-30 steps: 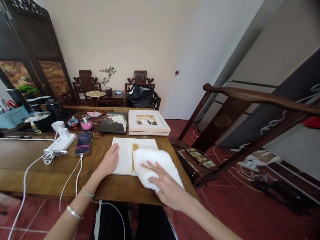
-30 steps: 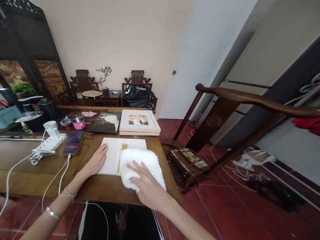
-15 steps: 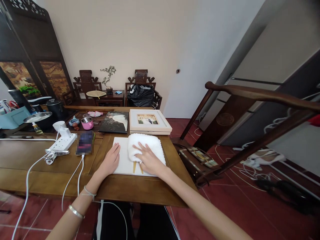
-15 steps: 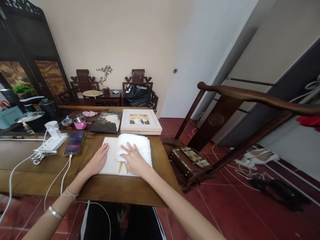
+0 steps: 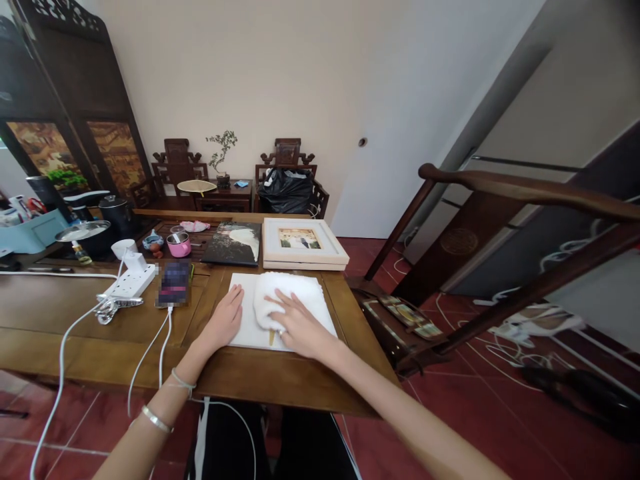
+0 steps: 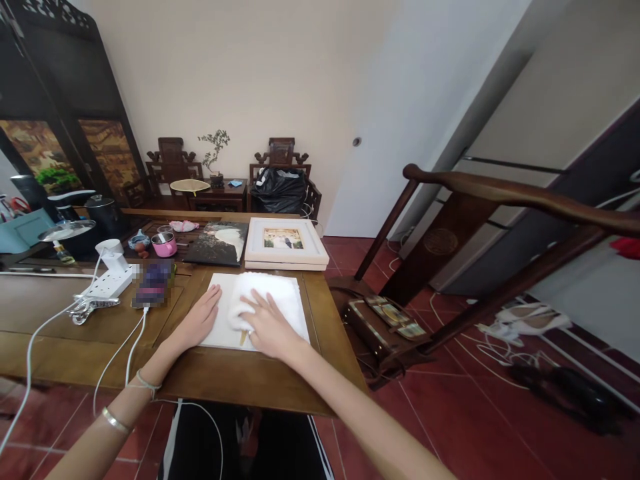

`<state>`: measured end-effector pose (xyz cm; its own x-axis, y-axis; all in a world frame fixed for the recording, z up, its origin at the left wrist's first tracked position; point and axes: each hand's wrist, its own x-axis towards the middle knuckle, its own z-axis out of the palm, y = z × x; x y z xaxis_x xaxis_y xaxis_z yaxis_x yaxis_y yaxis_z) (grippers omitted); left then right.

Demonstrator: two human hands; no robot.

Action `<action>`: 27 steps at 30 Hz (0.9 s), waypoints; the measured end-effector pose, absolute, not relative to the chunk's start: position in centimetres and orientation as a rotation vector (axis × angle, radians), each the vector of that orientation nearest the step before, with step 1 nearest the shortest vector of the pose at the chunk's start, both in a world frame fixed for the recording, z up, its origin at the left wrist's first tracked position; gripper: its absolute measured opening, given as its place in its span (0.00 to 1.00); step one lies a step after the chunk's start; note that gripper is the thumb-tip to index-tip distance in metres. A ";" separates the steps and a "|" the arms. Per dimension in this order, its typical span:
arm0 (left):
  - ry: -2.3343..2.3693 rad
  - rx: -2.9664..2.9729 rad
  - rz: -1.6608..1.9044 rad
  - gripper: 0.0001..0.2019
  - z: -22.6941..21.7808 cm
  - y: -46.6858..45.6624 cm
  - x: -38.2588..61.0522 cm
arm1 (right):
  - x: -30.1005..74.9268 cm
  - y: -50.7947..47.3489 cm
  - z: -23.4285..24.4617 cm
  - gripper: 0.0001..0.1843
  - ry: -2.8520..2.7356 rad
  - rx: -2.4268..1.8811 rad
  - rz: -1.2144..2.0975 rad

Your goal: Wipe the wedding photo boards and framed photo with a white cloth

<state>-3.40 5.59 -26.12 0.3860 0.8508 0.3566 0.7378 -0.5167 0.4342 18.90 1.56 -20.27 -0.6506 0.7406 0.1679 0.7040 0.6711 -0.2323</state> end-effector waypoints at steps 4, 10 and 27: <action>1.411 2.438 0.841 0.22 -26.2 5.6 -3.4 | 17.8 5.4 -20.0 0.27 -2.633 -1.228 0.136; 1.421 2.449 0.812 0.22 -26.1 5.6 -3.3 | 16.8 2.1 -20.3 0.25 -2.733 -1.195 0.043; 1.424 2.423 0.800 0.22 -25.7 5.5 -3.2 | 15.9 4.3 -19.5 0.24 -2.680 -1.222 0.110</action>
<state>-3.20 5.47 -25.68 0.3831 0.8579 0.3424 0.7388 -0.5071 0.4440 15.92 4.30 -19.54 -0.6406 0.7541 0.1449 0.7397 0.6566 -0.1471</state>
